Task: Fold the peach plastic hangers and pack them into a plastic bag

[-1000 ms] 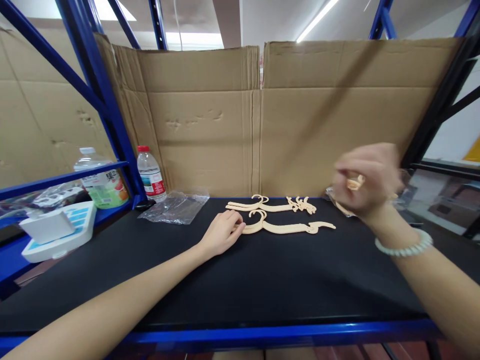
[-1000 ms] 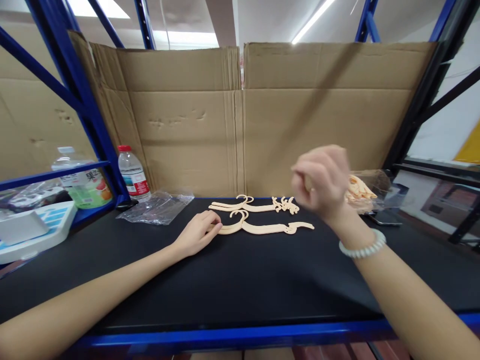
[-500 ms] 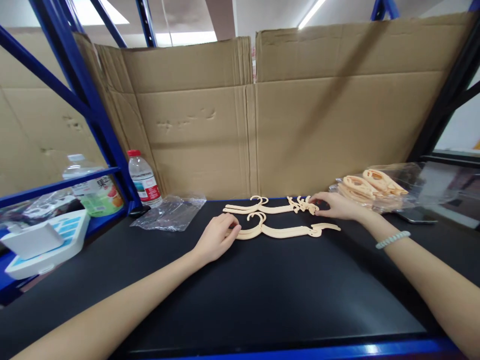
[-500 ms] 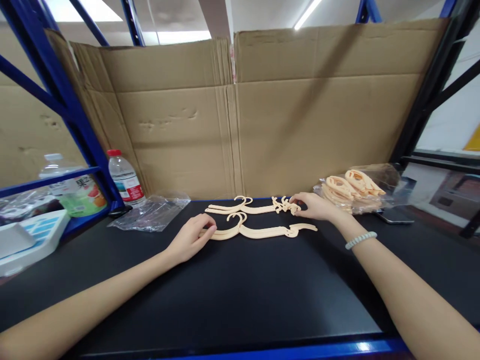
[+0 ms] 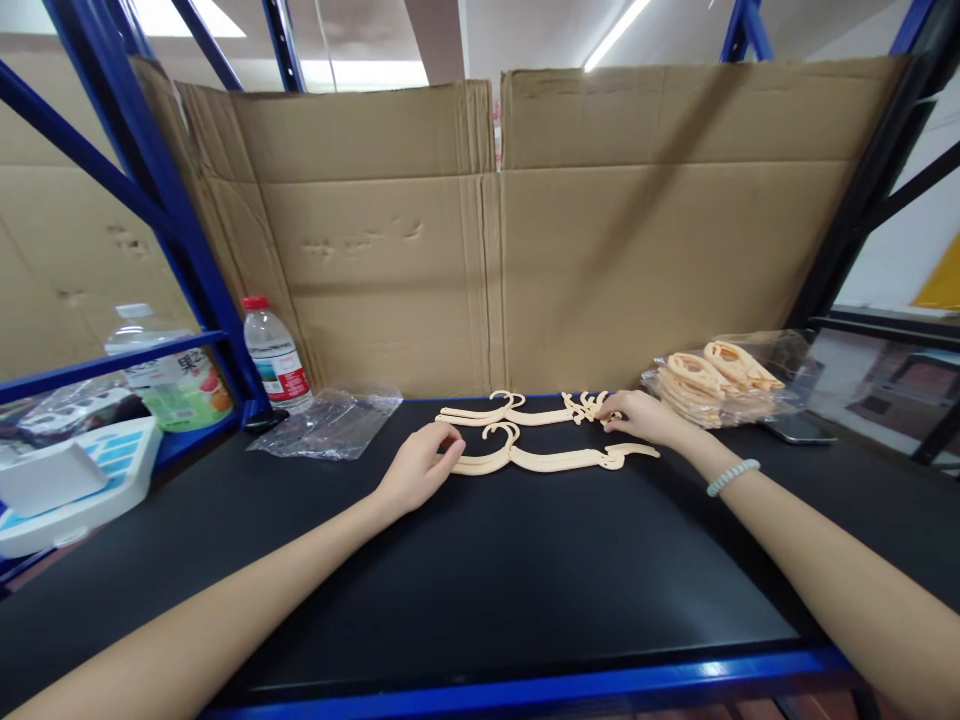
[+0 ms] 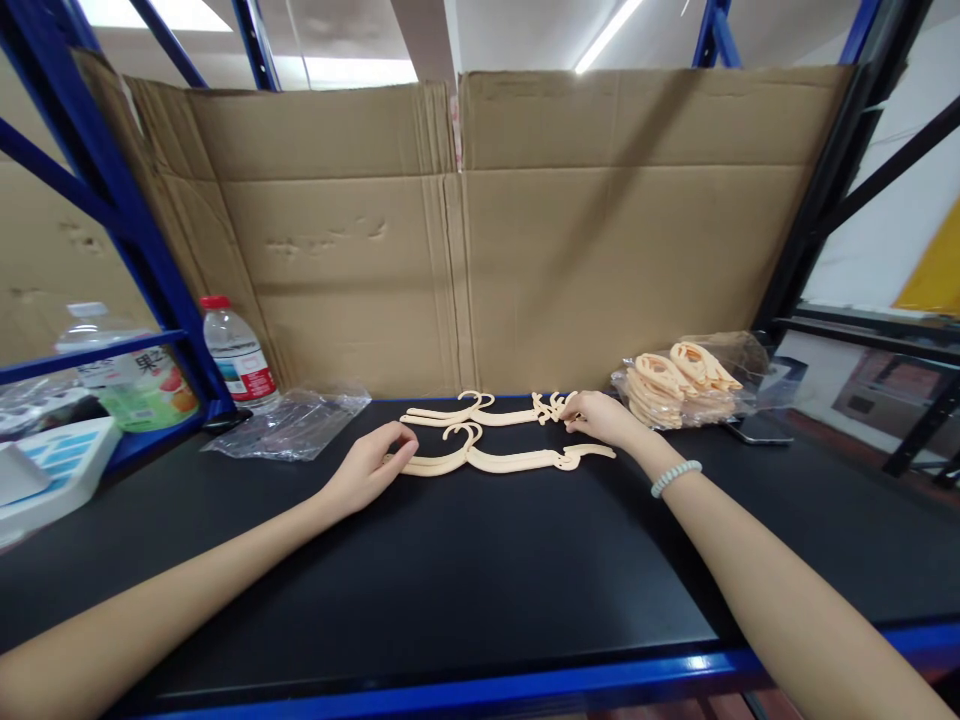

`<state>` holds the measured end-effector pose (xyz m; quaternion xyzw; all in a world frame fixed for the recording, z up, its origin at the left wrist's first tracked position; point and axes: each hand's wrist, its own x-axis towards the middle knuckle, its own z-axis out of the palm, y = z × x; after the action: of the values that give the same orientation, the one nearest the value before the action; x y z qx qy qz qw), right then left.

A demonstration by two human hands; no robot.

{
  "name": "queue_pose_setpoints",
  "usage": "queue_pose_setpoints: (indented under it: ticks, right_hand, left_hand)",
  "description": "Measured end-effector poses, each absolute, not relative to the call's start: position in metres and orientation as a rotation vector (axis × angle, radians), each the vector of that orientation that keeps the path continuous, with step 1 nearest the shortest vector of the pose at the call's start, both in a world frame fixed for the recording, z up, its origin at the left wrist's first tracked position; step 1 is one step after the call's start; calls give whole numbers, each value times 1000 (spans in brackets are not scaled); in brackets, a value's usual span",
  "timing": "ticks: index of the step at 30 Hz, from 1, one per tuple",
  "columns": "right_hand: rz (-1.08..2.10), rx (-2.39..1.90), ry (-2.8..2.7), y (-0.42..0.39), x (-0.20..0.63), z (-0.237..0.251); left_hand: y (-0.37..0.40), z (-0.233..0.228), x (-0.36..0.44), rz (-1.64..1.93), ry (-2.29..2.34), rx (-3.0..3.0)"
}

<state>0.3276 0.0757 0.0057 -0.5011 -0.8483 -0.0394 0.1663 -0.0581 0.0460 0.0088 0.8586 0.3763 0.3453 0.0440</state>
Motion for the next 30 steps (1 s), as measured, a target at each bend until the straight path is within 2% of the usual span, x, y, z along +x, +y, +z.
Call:
queue_pose_setpoints:
  ticks: [5,10,14,19,24,30]
  right_hand:
    - [-155,-1345,-2393,78,328,3]
    - [-221,-1294,-2165,78,329,7]
    - [-152,-1347,-1888,74,328,11]
    - [242,-1271,-1377,69,325,20]
    - [663,-1004,-939,58,321,33]
    - [901,-896,-852,29,314,39]
  left_hand:
    - [74,2,-71,1143,1282,2579]
    - [105,-9,-83,1039,1359,2587]
    - [115,-15,-86,939,1345,2597]
    - [120,-20,-88,885,1291,2606]
    - [121,-21,-90,919,1270,2599]
    - [115,-13,-92,995,1290,2573]
